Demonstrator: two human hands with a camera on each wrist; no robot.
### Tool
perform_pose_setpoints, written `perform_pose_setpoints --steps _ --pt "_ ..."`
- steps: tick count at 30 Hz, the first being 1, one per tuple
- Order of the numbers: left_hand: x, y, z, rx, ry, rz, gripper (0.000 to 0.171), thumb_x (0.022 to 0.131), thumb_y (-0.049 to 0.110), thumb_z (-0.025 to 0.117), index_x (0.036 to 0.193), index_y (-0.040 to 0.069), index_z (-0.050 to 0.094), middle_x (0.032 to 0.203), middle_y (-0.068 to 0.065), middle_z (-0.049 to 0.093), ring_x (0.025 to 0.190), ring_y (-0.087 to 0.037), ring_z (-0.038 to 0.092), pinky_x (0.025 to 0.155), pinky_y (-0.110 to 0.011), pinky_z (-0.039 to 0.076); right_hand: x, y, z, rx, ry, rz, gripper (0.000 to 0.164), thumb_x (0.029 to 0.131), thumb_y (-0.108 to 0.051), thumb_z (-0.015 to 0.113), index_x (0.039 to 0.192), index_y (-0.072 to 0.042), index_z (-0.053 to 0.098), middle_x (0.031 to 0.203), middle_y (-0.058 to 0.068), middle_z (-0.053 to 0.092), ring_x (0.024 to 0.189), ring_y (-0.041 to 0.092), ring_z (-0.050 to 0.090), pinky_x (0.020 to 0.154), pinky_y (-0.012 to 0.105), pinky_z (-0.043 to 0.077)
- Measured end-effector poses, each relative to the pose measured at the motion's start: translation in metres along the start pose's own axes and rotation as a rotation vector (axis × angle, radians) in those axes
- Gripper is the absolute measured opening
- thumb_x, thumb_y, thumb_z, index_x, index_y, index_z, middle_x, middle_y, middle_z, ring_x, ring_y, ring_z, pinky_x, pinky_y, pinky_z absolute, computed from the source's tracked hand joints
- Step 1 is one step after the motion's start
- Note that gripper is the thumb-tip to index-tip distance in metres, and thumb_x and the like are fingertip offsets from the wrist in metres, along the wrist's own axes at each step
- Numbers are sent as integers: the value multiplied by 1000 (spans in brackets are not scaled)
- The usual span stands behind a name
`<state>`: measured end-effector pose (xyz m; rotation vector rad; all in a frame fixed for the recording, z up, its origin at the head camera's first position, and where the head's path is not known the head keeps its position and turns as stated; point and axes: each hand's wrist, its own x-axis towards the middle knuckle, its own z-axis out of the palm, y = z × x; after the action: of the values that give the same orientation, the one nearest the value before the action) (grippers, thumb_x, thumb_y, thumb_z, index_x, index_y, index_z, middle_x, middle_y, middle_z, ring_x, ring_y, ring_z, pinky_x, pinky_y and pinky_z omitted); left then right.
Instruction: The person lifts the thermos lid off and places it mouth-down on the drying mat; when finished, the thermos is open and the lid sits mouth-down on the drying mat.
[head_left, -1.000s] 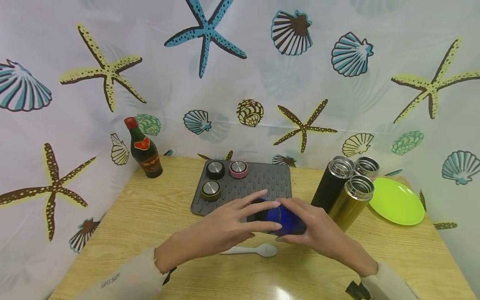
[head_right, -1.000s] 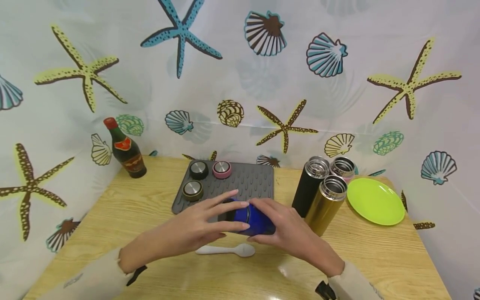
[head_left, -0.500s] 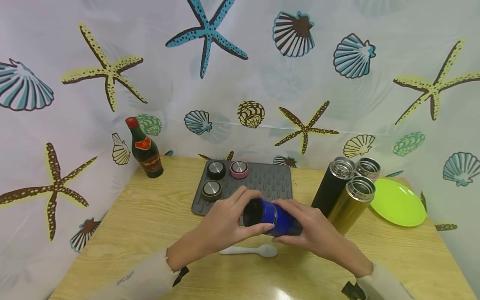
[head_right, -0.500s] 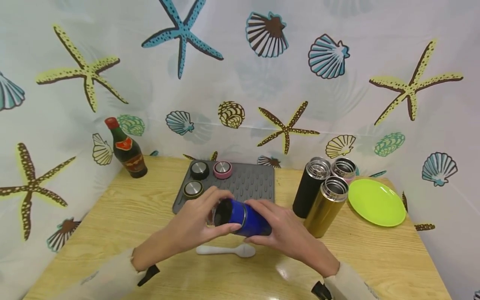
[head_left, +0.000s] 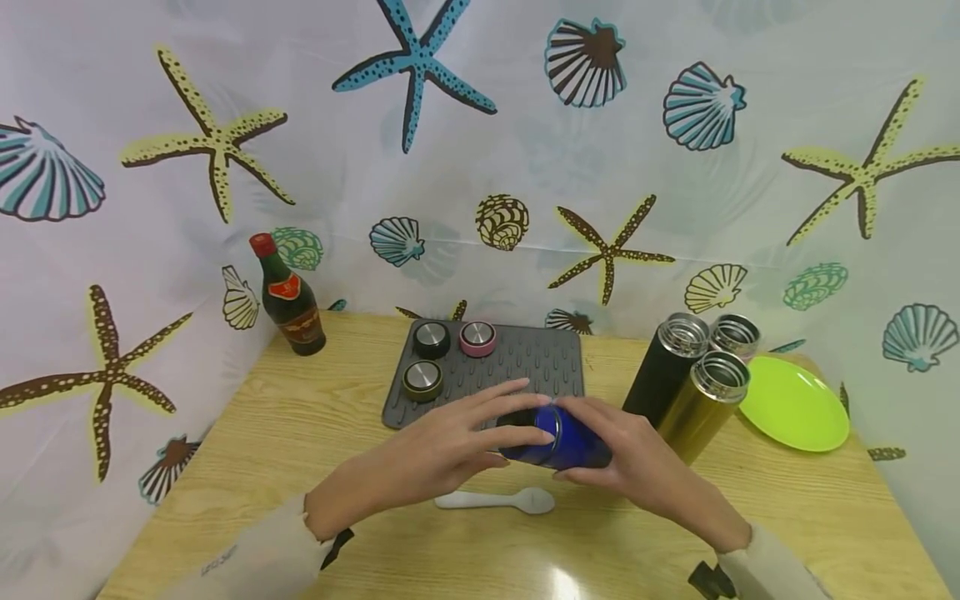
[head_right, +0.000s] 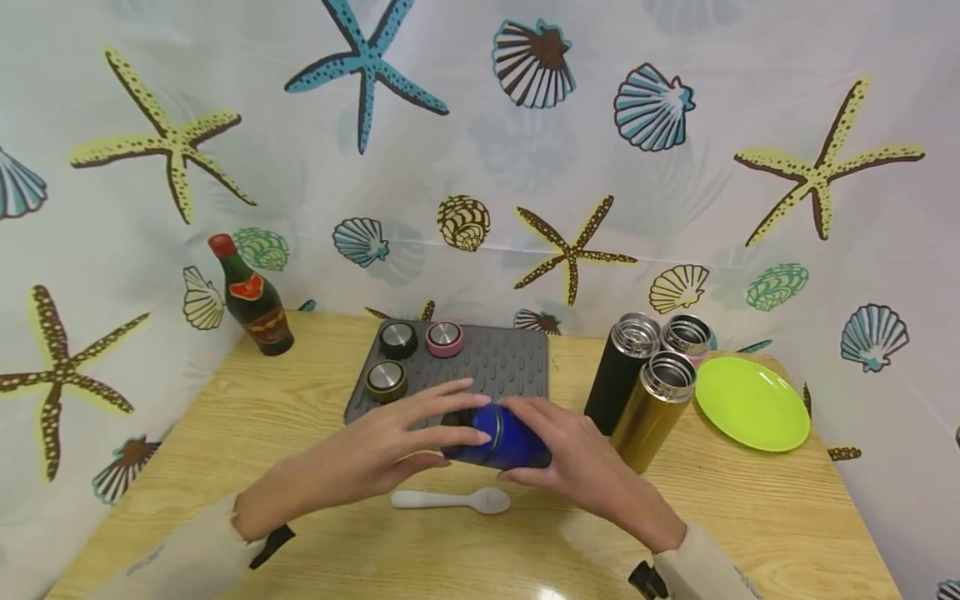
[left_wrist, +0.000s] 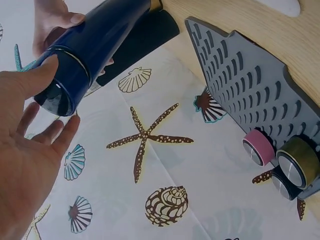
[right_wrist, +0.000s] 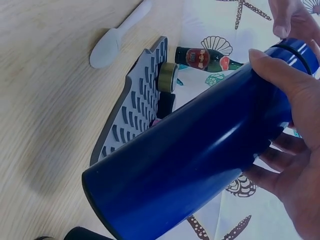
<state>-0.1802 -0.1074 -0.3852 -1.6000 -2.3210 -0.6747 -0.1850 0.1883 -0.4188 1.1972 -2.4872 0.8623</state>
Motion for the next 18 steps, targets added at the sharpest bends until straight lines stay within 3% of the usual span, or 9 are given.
perform_pose_setpoints --steps 3,6,9,13,15,18 --pt "0 0 2 8 8 14 68 91 8 82 151 23 53 160 -7 48 148 -30 46 108 -38 53 0 -1 1 -5 -7 -17 82 77 -25 96 145 -5 56 134 18 67 113 34 72 89 47 62" --pt "1 1 5 34 69 -32 61 92 22 83 147 21 57 151 -8 55 137 -25 57 101 -35 57 1 -2 1 -21 -15 -22 83 75 -25 97 145 -5 56 134 18 67 112 34 72 89 48 62" --pt "4 5 9 11 147 -154 57 94 36 80 143 17 59 138 -8 62 114 -19 68 89 -29 61 2 -2 1 -26 -17 -26 84 75 -26 97 145 -5 56 133 18 68 111 34 73 88 48 62" --pt "7 10 14 -45 199 -324 54 97 44 75 140 16 60 124 -4 64 89 -11 68 73 -22 60 4 -1 2 -8 -20 -24 83 77 -29 95 146 -5 55 132 17 68 109 31 73 87 46 63" --pt "9 10 16 -48 194 -359 54 97 44 75 140 16 59 124 -3 65 90 -11 68 73 -24 60 4 0 2 -4 -20 -20 83 77 -29 96 146 -4 55 132 17 68 109 31 73 86 46 63" --pt "10 10 16 -31 156 -354 60 95 43 78 145 19 55 138 -4 61 109 -18 70 85 -31 62 3 2 3 -16 -17 -22 84 76 -29 96 145 -3 56 131 17 68 108 32 73 86 47 63"
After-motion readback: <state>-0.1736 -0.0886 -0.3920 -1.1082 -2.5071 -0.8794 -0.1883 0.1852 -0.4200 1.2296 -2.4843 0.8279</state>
